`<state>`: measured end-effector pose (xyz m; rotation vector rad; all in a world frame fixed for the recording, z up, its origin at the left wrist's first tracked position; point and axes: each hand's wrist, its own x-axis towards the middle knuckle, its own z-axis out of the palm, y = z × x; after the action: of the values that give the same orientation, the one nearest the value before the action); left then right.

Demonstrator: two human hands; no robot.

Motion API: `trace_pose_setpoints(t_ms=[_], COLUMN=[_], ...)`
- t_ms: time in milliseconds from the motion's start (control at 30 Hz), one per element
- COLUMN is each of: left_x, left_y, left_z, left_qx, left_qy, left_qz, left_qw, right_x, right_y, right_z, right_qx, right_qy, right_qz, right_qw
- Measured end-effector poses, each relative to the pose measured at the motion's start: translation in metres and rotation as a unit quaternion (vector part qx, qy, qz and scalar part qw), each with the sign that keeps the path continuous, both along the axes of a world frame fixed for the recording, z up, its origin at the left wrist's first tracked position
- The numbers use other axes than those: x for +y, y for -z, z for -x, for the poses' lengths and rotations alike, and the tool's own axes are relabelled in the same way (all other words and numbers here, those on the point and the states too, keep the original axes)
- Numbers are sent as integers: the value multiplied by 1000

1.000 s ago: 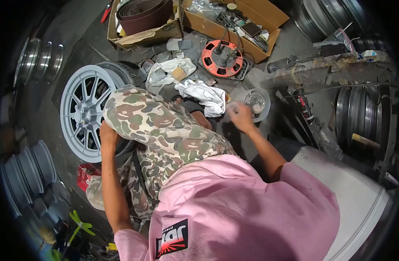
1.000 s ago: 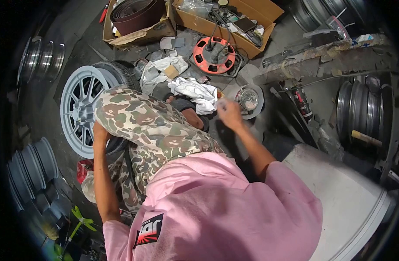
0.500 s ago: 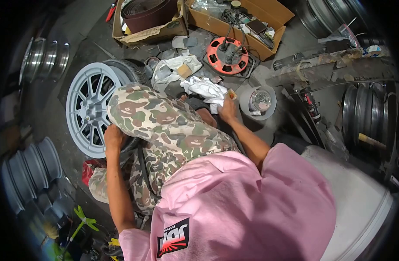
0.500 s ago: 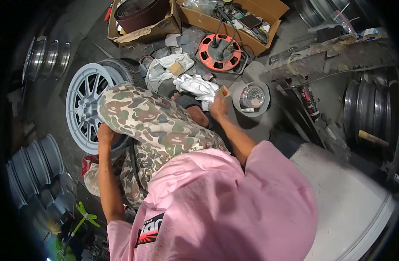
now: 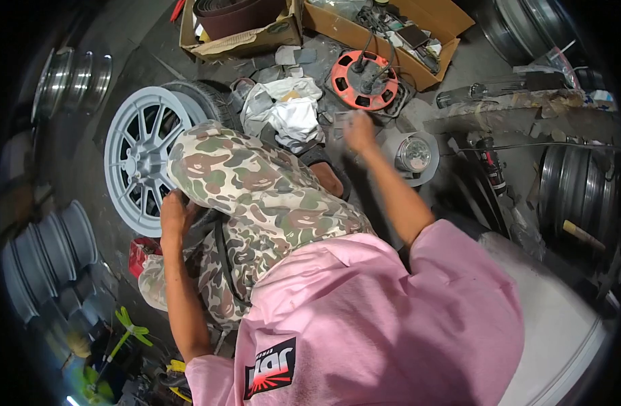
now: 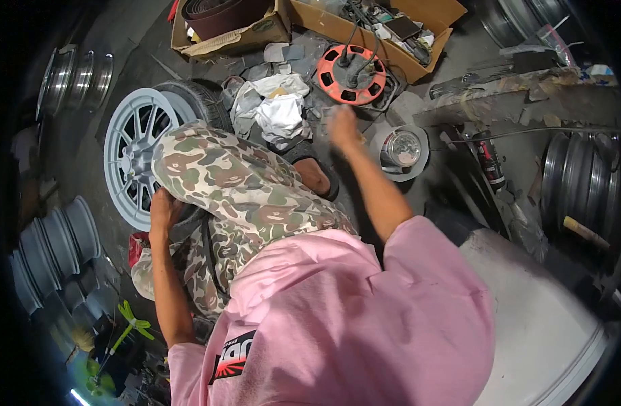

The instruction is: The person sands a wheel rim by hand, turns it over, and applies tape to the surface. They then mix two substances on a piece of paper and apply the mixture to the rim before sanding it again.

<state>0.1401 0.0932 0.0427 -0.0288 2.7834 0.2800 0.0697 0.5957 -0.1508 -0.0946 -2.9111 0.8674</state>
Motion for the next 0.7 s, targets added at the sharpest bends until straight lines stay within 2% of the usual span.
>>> trace_pose_setpoints(t_ms=[67, 100, 167, 200, 267, 333, 400, 467, 533, 567, 600, 700], left_x=[14, 13, 14, 14, 18, 11, 12, 16, 18, 23, 27, 39], left_y=[-18, -18, -17, -18, -19, -16, -27, -49, -63, -77, -88, -112], left_z=[3, 3, 9, 11, 15, 21, 28, 36, 44, 50, 55, 67], left_qx=[-5, -4, -3, -3, 51, 60, 27, 8, 109, 111, 114, 169], left_qy=[-24, -12, -1, -7, 1, 7, -79, -105, -115, -129, -143, -183], left_qz=[-27, -26, -5, -3, -123, -136, -182, -151, -161, -162, -162, -275], left_qw=[999, 1000, 1000, 1000, 991, 989, 980, 983, 974, 972, 970, 929], right_x=[54, 60, 71, 72, 68, 69, 69, 74, 83, 87, 88, 90], right_y=[39, 30, 17, 23, 29, 33, 29, 24, 50, 60, 56, 39], right_z=[17, 16, 22, 21, 19, 20, 20, 24, 21, 21, 22, 23], right_qx=[-199, -201, -335, -333, -289, -305, -322, -354, -343, -330, -329, -336], right_qy=[-48, -50, -113, -119, -117, -130, -141, -177, -167, -156, -159, -172], right_qz=[-108, -107, -210, -210, -220, -236, -250, -235, -234, -234, -235, -200], right_qw=[973, 972, 912, 912, 924, 913, 902, 888, 894, 901, 901, 904])
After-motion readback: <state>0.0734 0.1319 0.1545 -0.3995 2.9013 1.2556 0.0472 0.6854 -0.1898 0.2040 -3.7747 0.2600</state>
